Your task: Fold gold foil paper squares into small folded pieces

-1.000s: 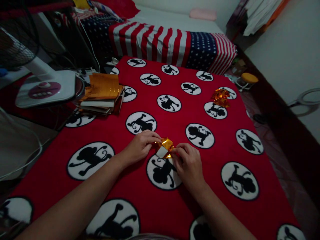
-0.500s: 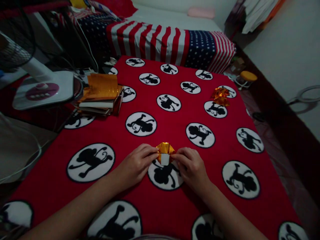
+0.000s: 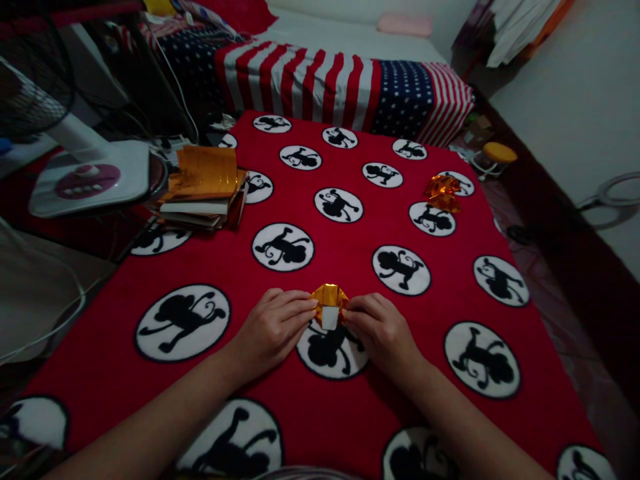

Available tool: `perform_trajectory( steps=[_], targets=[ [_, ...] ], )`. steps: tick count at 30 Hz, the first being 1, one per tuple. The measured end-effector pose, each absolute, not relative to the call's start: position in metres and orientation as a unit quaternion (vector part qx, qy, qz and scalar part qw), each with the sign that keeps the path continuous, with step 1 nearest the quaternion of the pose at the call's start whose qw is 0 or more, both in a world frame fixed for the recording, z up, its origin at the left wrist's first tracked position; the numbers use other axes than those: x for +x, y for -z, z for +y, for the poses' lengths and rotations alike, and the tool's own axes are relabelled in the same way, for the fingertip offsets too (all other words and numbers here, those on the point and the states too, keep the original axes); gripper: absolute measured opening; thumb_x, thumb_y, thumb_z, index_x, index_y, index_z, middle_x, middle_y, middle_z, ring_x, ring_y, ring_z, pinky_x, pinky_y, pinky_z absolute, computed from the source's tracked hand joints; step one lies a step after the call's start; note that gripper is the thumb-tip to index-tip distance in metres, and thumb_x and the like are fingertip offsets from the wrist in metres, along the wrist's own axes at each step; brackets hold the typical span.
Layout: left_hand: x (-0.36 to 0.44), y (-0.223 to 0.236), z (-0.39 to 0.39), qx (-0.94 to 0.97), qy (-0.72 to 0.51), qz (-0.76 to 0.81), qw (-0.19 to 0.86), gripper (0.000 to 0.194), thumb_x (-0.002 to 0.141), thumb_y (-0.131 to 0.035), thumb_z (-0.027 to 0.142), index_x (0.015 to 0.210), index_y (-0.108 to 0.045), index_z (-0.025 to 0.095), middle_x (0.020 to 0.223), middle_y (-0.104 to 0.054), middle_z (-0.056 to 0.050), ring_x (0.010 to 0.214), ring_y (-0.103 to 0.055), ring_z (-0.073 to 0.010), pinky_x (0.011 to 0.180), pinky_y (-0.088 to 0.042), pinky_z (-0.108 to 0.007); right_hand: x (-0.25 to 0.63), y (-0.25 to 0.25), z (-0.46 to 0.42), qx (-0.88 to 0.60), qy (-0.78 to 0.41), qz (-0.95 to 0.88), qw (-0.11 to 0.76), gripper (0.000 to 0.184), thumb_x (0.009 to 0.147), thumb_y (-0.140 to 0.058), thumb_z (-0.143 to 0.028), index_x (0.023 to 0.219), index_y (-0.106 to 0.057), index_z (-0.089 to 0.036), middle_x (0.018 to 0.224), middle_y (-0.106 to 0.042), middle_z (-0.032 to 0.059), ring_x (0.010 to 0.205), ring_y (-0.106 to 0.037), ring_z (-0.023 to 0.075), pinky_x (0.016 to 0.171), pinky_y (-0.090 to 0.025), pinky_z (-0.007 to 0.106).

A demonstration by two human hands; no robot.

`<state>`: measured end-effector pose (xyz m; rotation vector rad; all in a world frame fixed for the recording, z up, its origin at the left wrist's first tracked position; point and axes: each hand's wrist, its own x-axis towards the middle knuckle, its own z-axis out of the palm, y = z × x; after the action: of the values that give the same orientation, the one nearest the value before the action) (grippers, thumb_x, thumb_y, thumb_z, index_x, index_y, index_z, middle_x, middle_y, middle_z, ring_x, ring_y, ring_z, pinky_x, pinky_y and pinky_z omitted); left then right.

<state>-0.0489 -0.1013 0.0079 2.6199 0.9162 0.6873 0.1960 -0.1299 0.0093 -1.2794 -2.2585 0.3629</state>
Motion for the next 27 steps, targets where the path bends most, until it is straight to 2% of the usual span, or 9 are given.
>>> perform_trajectory(
  steps=[8,20,27],
  targets=[
    [-0.042,-0.007,-0.099,0.894,-0.267,0.326,0.153,0.019,0.088,-0.061,0.023,0.105,-0.066,0.018,0.107,-0.071,-0.007,0.105,-0.062,-0.0211,0.087,-0.044,-0.037,0.201,-0.006,-0.12,-0.443,-0.144,-0.845,0.263,0.013,0.093,-0.055,-0.021,0.095,-0.068,-0.02,0.094,-0.066,0.0074,0.083,-0.057,0.0172,0.072,-0.046,0.032],
    [-0.036,-0.004,-0.1,0.888,-0.261,0.349,0.147,0.021,0.087,-0.061,0.026,0.106,-0.066,0.018,0.105,-0.069,-0.008,0.099,-0.06,-0.0218,0.084,-0.046,-0.038,0.201,-0.003,-0.119,-0.436,-0.143,-0.832,0.312,0.012,0.092,-0.055,-0.02,0.095,-0.067,-0.019,0.092,-0.065,0.0085,0.084,-0.059,0.0184,0.073,-0.05,0.034],
    [-0.033,-0.002,-0.1,0.884,-0.266,0.357,0.142,0.019,0.089,-0.055,0.018,0.105,-0.065,0.016,0.101,-0.068,-0.009,0.097,-0.059,-0.021,0.084,-0.047,-0.037,0.203,0.0,-0.12,-0.435,-0.165,-0.823,0.326,0.017,0.092,-0.052,-0.016,0.101,-0.067,-0.02,0.094,-0.064,0.0092,0.087,-0.06,0.0189,0.073,-0.052,0.033]
  ],
)
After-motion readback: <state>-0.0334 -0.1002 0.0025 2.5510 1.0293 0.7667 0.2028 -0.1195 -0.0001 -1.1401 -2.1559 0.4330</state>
